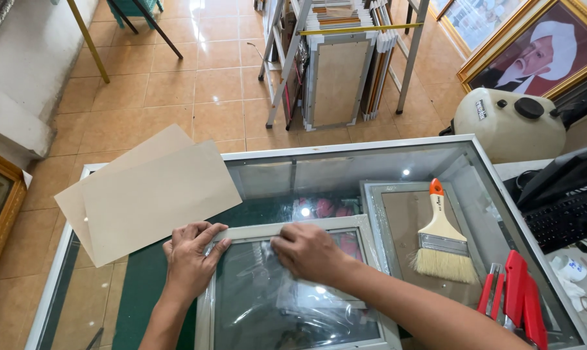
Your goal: Cleaning the glass and surfaces of a picture frame using a rag and a brush.
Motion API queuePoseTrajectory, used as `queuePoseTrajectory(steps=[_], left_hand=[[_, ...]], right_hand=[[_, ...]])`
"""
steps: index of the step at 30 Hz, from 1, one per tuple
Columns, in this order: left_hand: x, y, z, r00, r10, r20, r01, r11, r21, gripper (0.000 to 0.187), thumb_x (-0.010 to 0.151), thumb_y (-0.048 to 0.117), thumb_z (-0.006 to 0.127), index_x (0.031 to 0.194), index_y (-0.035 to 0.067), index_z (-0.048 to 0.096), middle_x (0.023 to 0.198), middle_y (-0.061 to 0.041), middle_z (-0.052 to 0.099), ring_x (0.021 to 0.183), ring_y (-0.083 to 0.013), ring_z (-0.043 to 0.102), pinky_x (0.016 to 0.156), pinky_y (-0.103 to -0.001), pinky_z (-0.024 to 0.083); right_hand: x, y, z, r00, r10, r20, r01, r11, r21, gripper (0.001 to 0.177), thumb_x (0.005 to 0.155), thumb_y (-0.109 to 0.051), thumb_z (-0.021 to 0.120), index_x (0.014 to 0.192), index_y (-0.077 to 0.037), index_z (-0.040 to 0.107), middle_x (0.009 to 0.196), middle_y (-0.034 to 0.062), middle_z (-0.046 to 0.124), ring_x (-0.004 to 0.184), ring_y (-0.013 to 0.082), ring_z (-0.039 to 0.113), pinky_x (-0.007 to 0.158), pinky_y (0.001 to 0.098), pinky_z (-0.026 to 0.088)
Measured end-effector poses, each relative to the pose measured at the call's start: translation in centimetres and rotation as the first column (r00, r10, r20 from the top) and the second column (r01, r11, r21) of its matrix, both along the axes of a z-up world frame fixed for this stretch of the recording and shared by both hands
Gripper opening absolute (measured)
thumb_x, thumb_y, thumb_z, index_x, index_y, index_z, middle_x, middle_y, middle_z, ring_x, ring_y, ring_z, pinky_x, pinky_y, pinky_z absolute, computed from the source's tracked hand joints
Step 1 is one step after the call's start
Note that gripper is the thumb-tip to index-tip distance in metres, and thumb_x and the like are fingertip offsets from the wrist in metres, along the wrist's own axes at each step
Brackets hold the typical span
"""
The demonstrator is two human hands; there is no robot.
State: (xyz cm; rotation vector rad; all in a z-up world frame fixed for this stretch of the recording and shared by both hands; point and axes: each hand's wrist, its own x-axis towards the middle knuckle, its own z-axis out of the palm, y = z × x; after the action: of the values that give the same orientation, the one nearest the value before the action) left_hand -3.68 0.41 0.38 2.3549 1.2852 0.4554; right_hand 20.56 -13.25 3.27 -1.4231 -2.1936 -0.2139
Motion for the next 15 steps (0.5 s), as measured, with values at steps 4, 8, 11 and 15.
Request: queuePoseTrajectory(steps=[4, 8, 11, 15], left_hand=[[0.1, -0.2, 0.5, 1.000, 0.018, -0.018, -0.018, 0.999, -0.031, 0.035, 0.090, 0.056, 0.061, 0.119, 0.042, 0.075, 0.124, 0.011, 0.064, 0.129, -0.0188, 0.047, 0.103, -0.048, 0.030], [0.3, -0.4, 0.5, 0.999, 0.043, 0.007, -0.043, 0.999, -0.004, 0.032, 0.089, 0.054, 0.064, 0.116, 0.042, 0.076, 0.123, 0.010, 0.066, 0.128, -0.0179, 0.049, 0.102, -0.047, 0.031], [0.3, -0.5, 0.7, 0.999, 0.052, 0.002, -0.052, 0.999, -0.011, 0.032, 0.089, 0.055, 0.063, 0.115, 0.042, 0.076, 0.123, 0.011, 0.066, 0.128, -0.0183, 0.048, 0.103, -0.047, 0.031], [0.4, -0.5, 0.9, 0.999, 0.051, -0.001, -0.051, 0.999, -0.004, 0.031, 0.089, 0.055, 0.063, 0.115, 0.043, 0.076, 0.121, 0.013, 0.066, 0.126, -0.0170, 0.049, 0.101, -0.045, 0.031]], right_hand=[[-1.1, 0.5, -0.8, 0.992, -0.106, -0.061, 0.108, 0.994, 0.030, 0.010, 0.097, -0.007, 0.063, 0.087, -0.006, 0.062, 0.079, 0.0117, 0.061, 0.061, 0.0232, 0.054, 0.048, 0.0374, 0.045], [-5.8, -2.2, -0.6, 0.985, 0.029, -0.171, -0.059, 0.983, -0.173, 0.018, 0.102, -0.016, 0.056, 0.096, -0.005, 0.070, 0.076, 0.0113, 0.058, 0.058, 0.0248, 0.053, 0.044, 0.0390, 0.042], [-8.0, -3.4, -1.3, 0.939, 0.221, -0.265, -0.306, 0.888, -0.344, 0.017, 0.102, -0.016, 0.058, 0.105, -0.008, 0.073, 0.089, 0.0134, 0.059, 0.068, 0.0276, 0.055, 0.050, 0.0403, 0.043], [-8.8, -2.8, 0.7, 0.903, 0.284, -0.321, -0.422, 0.726, -0.544, 0.025, 0.106, -0.018, 0.052, 0.122, -0.008, 0.068, 0.100, 0.0161, 0.061, 0.079, 0.0276, 0.058, 0.057, 0.0383, 0.044]])
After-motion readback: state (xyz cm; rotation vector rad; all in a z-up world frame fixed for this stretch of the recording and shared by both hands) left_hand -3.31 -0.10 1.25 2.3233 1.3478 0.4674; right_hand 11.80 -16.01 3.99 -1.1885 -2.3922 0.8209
